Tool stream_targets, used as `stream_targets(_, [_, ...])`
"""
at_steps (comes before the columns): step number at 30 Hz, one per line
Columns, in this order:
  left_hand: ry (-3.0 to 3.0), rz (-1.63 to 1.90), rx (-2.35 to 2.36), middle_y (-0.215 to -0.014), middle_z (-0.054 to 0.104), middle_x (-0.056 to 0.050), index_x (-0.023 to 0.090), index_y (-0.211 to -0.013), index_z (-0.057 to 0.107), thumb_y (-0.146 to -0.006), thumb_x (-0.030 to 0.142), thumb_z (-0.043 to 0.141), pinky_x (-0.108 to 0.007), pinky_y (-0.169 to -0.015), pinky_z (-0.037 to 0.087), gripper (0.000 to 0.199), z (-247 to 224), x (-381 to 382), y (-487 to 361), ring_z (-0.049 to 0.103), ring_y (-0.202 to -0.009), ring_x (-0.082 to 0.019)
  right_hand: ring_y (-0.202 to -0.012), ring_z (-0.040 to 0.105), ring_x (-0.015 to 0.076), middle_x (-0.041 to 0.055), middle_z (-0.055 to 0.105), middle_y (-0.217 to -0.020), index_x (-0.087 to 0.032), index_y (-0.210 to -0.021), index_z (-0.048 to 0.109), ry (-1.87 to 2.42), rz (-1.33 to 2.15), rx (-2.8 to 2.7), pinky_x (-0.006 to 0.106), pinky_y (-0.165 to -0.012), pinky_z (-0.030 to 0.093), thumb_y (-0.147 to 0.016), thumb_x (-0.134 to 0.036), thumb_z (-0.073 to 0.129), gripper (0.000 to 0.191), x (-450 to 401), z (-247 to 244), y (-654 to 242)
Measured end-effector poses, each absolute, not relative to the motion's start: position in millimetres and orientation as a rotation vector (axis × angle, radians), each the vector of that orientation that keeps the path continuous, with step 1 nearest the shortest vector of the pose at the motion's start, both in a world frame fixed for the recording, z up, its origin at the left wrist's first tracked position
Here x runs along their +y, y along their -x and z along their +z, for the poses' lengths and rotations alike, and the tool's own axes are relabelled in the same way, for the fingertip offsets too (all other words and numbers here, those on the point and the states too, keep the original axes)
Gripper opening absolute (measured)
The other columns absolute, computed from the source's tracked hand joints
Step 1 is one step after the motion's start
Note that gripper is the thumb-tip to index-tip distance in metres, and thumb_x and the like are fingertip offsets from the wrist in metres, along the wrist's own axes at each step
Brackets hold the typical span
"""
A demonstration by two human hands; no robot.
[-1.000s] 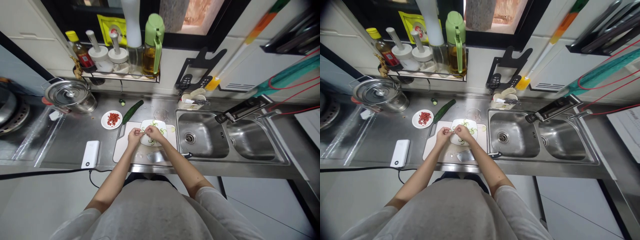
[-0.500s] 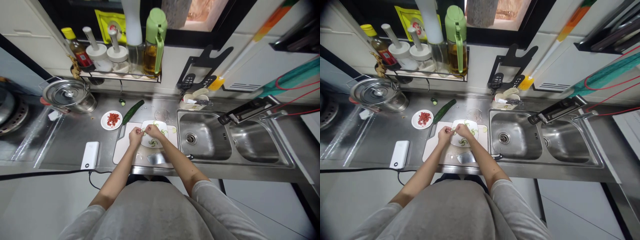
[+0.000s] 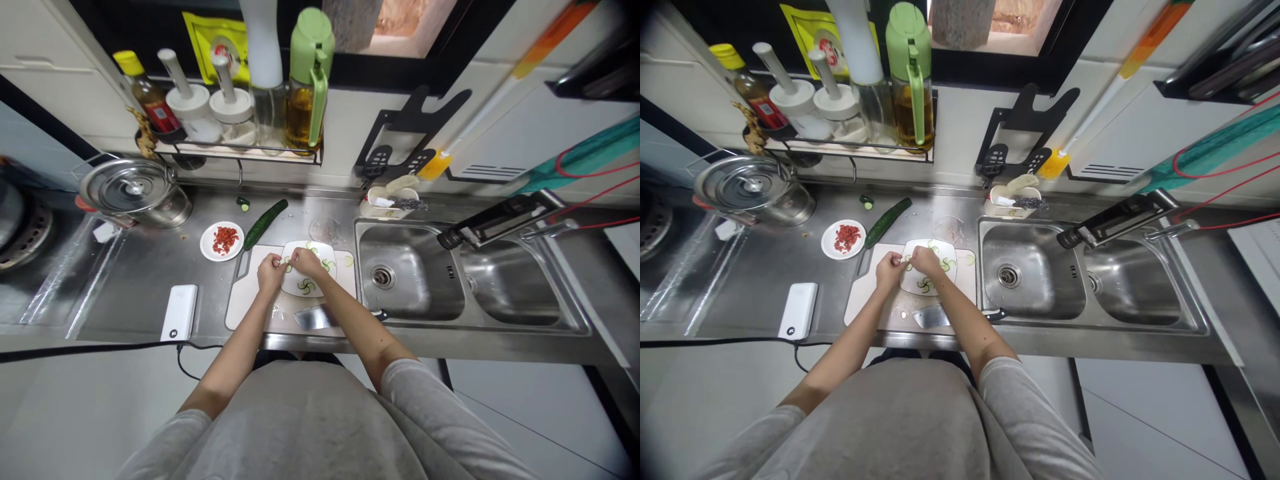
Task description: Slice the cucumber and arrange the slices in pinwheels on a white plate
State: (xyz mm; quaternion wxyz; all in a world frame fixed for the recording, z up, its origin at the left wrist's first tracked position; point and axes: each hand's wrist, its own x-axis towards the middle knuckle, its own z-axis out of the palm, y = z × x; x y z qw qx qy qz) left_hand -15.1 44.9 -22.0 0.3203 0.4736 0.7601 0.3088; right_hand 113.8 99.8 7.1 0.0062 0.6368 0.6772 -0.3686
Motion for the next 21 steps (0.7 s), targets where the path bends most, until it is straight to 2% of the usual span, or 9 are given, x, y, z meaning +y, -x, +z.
stream_targets(8, [-1.342, 0.826, 1.984, -0.076, 0.057, 0.0, 0.021, -0.083, 0.062, -0.072, 0.027, 0.066, -0.025, -0.068, 0.038, 0.014, -26.1, 44.9, 17.8, 0.053, -0.07, -0.015, -0.091, 0.059, 0.0198, 0.0058, 0.066, -0.101, -0.021, -0.093, 0.06, -2.004, -1.169, 2.101, 0.026, -0.069, 0.042, -0.081, -0.031, 0.06, 0.015, 98.1, 7.5, -113.8])
stream_targets(14, [-1.42, 0.868, 1.93, -0.083, 0.057, -0.002, 0.021, -0.086, 0.064, -0.076, 0.027, 0.064, -0.026, -0.072, 0.041, 0.011, -23.4, 42.4, 17.0, 0.054, -0.072, -0.014, -0.091, 0.059, 0.0201, 0.0059, 0.066, -0.099, -0.022, -0.091, 0.058, -1.994, -1.153, 2.114, 0.027, -0.07, 0.042, -0.083, -0.033, 0.058, 0.013, 96.6, 8.4, -113.6])
stream_targets(21, [-1.511, 0.83, 1.898, -0.087, 0.056, -0.002, 0.022, -0.086, 0.066, -0.075, 0.026, 0.065, -0.027, -0.072, 0.041, 0.012, -22.2, 38.1, 18.2, 0.053, -0.073, -0.014, -0.092, 0.059, 0.0198, 0.0056, 0.066, -0.099, -0.022, -0.089, 0.058, -1.995, -1.131, 2.11, 0.028, -0.071, 0.043, -0.083, -0.031, 0.057, 0.011, 96.5, 8.3, -112.6])
